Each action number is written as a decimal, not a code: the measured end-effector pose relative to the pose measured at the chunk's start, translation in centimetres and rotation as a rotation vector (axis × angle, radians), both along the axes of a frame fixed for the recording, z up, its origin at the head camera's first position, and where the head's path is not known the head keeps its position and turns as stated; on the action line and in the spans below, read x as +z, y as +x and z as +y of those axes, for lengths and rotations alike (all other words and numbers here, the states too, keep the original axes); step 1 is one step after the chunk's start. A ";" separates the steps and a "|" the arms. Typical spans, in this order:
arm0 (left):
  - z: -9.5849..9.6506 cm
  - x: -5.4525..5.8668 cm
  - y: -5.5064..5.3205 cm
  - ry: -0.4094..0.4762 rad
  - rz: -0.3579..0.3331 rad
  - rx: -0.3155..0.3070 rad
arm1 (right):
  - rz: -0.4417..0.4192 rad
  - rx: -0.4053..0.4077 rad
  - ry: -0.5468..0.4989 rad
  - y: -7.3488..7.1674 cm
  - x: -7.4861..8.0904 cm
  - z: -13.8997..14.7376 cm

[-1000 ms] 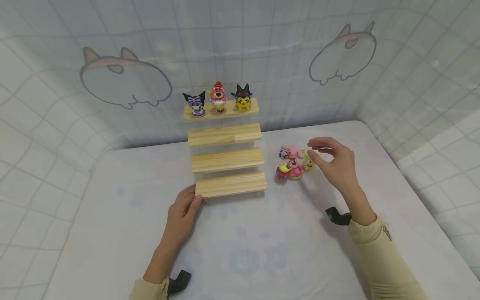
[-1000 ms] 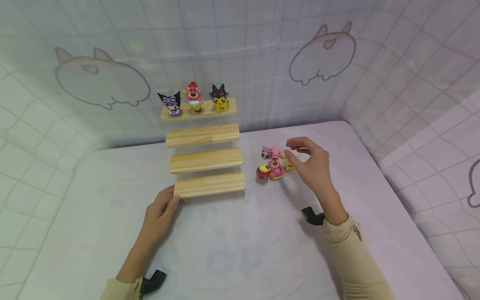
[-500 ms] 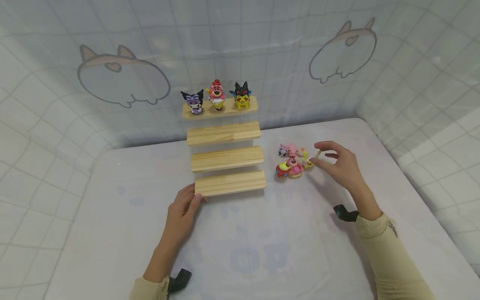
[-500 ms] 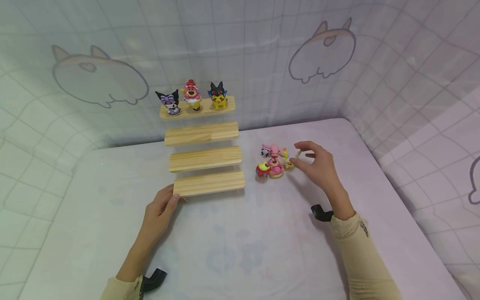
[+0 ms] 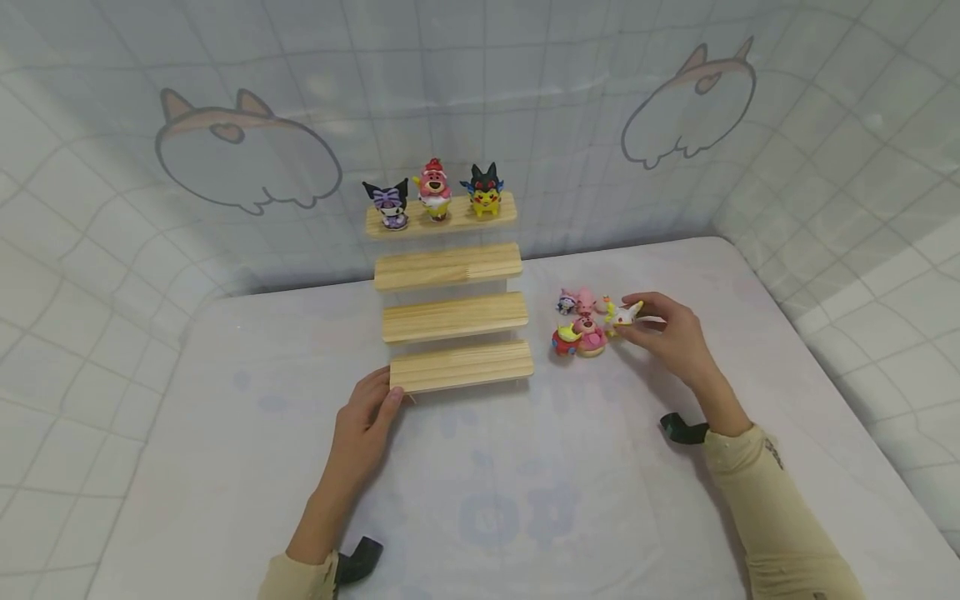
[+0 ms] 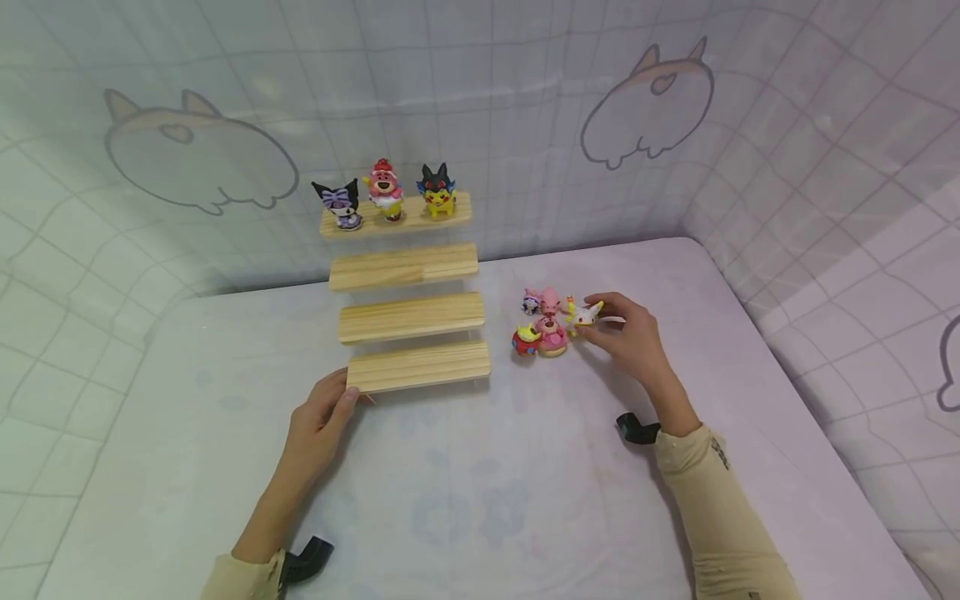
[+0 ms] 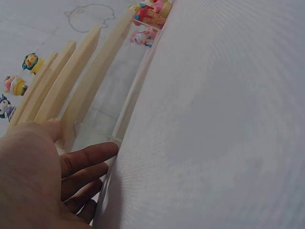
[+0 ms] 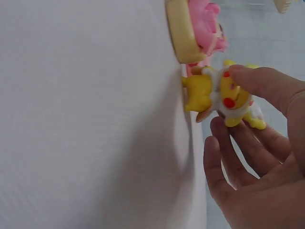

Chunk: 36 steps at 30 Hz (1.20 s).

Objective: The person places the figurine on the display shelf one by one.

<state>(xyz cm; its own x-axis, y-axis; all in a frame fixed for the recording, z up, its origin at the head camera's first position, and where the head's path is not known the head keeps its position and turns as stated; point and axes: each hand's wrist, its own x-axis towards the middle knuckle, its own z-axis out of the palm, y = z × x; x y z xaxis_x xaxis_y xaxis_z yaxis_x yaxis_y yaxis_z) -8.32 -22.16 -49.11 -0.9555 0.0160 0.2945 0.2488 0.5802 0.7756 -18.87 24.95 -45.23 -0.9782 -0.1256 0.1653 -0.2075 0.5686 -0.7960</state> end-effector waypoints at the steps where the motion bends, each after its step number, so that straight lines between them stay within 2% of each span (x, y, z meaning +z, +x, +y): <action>1: 0.0 0.0 0.0 0.000 -0.002 0.000 | -0.005 -0.003 -0.004 0.0 -0.1 0.0; 8: -0.1 0.0 0.0 -0.001 -0.002 -0.004 | -0.014 -0.040 -0.018 0.2 -0.2 0.0; 16: -0.1 0.2 -0.1 -0.002 -0.002 -0.007 | 0.012 -0.160 -0.167 0.6 1.0 0.4; 22: -0.1 0.5 -0.1 -0.002 0.005 -0.004 | 0.052 -0.165 -0.198 0.5 1.8 0.3; 25: -0.1 0.5 -0.2 0.003 0.013 -0.007 | 0.086 -0.158 -0.197 0.6 2.7 -0.1; 30: -0.1 0.1 -0.2 0.009 0.015 -0.005 | 0.148 -0.150 -0.178 1.1 4.9 -1.6; 36: -0.1 -0.2 -0.2 0.021 0.024 -0.008 | 0.214 -0.104 -0.190 1.9 7.1 -4.0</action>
